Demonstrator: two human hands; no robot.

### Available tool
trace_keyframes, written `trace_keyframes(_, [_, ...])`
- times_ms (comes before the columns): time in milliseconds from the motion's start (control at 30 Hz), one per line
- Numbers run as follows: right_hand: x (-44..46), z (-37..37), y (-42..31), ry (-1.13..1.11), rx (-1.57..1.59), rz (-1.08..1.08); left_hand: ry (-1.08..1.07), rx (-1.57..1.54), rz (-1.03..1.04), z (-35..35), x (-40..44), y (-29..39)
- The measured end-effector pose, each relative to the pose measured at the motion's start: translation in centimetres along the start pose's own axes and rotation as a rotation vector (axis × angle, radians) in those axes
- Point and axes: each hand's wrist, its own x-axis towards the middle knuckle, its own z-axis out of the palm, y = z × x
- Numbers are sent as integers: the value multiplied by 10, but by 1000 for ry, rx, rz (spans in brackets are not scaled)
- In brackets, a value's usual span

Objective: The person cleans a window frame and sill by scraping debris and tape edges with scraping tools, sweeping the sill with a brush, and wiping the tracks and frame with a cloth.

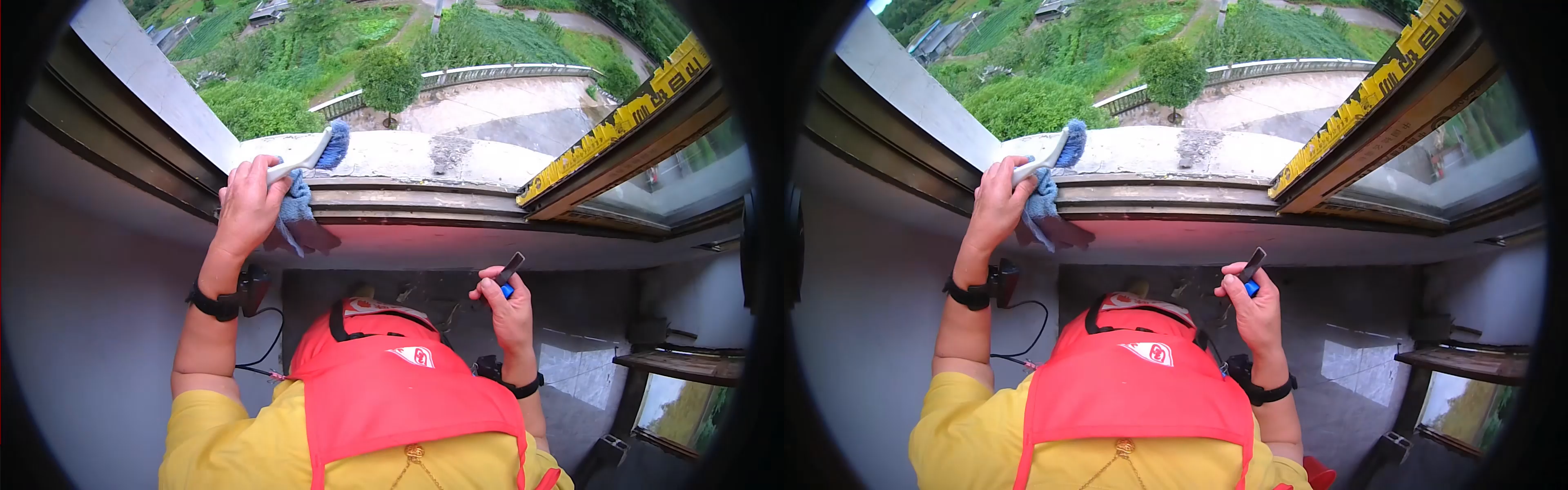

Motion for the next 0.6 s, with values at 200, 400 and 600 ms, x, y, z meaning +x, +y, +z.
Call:
trace_keyframes(200, [-2,9,-12,-85,42,36,-265,-166,114,-31,31,49])
trace_keyframes(400, [-5,10,-13,-53,22,5,-318,-231,454,3,79,89])
trace_keyframes(600, [-17,0,-6,72,74,-14,-624,-285,485,28,103,96])
